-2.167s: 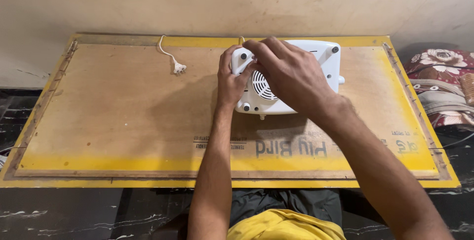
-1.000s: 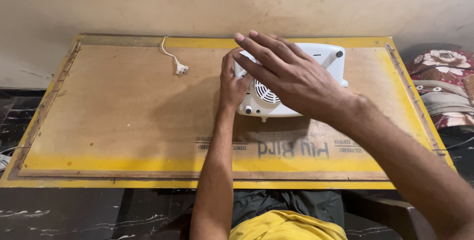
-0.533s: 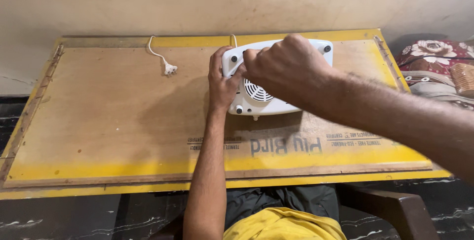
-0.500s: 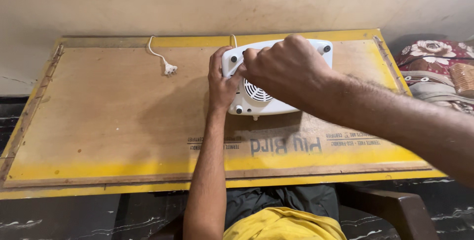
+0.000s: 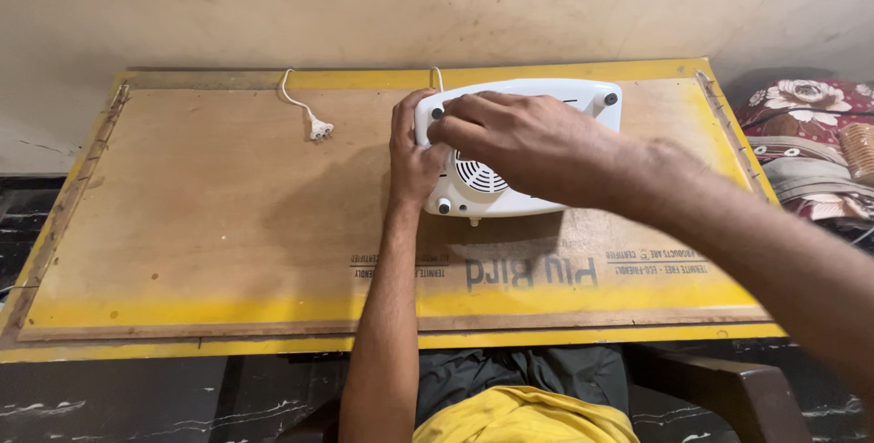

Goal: The person unscrews the base screws of a small white electric appliance with a red screwdriver, opens the housing and works on the internal motor and wiring by hand, then flips the appliance over and drives the base screws back in to reassemble it.

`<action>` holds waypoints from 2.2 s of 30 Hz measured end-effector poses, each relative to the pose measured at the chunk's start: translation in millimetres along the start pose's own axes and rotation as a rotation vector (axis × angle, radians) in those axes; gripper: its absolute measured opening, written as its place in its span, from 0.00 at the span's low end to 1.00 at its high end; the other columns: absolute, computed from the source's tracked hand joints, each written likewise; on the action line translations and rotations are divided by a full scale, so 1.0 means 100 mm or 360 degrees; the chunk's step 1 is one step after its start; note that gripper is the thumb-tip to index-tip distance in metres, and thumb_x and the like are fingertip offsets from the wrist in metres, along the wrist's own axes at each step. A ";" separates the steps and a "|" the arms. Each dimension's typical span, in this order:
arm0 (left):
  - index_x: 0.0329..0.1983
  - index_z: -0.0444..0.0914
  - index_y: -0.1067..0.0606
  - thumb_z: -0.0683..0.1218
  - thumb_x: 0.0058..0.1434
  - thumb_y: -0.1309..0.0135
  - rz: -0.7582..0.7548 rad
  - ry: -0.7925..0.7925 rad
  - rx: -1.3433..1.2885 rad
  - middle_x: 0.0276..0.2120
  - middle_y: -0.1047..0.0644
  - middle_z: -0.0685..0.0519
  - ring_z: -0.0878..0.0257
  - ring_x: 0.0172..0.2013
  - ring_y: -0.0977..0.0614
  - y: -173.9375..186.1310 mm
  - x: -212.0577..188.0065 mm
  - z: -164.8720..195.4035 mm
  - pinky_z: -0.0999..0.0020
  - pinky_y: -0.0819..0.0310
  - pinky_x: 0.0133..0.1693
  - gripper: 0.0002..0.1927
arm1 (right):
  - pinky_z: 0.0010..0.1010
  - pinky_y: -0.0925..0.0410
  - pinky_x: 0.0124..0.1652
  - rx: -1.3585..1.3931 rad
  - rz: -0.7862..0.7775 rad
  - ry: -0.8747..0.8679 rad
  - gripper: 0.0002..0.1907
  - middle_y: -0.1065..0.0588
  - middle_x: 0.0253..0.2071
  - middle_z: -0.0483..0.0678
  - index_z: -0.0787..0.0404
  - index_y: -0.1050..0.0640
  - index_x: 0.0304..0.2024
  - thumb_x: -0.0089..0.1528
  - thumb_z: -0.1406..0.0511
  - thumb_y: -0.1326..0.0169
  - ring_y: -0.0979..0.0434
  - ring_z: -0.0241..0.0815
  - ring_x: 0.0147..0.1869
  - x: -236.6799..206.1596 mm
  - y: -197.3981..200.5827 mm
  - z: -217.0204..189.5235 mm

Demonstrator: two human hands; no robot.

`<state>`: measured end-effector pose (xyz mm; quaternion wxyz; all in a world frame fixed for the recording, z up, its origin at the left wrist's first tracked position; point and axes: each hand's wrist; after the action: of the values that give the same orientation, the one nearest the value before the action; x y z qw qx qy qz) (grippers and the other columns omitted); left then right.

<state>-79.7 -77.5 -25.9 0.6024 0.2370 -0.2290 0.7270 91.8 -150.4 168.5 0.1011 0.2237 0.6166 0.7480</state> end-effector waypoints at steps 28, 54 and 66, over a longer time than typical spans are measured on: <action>0.59 0.36 0.30 0.41 0.64 0.36 -0.0022 -0.0089 -0.0141 0.60 0.25 0.44 0.54 0.61 0.22 0.00 -0.01 0.01 0.59 0.24 0.63 0.23 | 0.36 0.24 0.36 -0.0024 0.0752 -0.0728 0.15 0.22 0.48 0.48 0.58 0.23 0.54 0.65 0.64 0.37 0.19 0.41 0.43 -0.08 -0.50 -0.51; 0.60 0.38 0.32 0.40 0.62 0.39 -0.0027 -0.0060 0.0030 0.62 0.27 0.44 0.51 0.63 0.24 0.01 0.01 0.03 0.57 0.26 0.63 0.24 | 0.40 0.21 0.53 0.0235 0.1165 -0.0258 0.22 0.39 0.69 0.66 0.64 0.35 0.57 0.62 0.73 0.44 0.29 0.61 0.70 0.01 -0.46 -0.40; 0.58 0.37 0.32 0.40 0.61 0.37 -0.0025 -0.0103 -0.0014 0.60 0.26 0.44 0.51 0.60 0.22 0.03 0.00 0.05 0.57 0.25 0.62 0.24 | 0.33 0.24 0.35 0.0005 0.1109 -0.0463 0.15 0.19 0.44 0.50 0.63 0.24 0.46 0.61 0.68 0.33 0.17 0.42 0.38 -0.17 -0.71 -0.31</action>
<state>-82.5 -80.7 -22.4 0.6014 0.2595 -0.2498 0.7132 83.2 -169.4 91.5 -0.0733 0.5240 0.4839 0.6971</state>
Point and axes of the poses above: each hand's wrist, its own x-axis towards the middle knuckle, its own y-axis out of the back of the hand, z = x × y
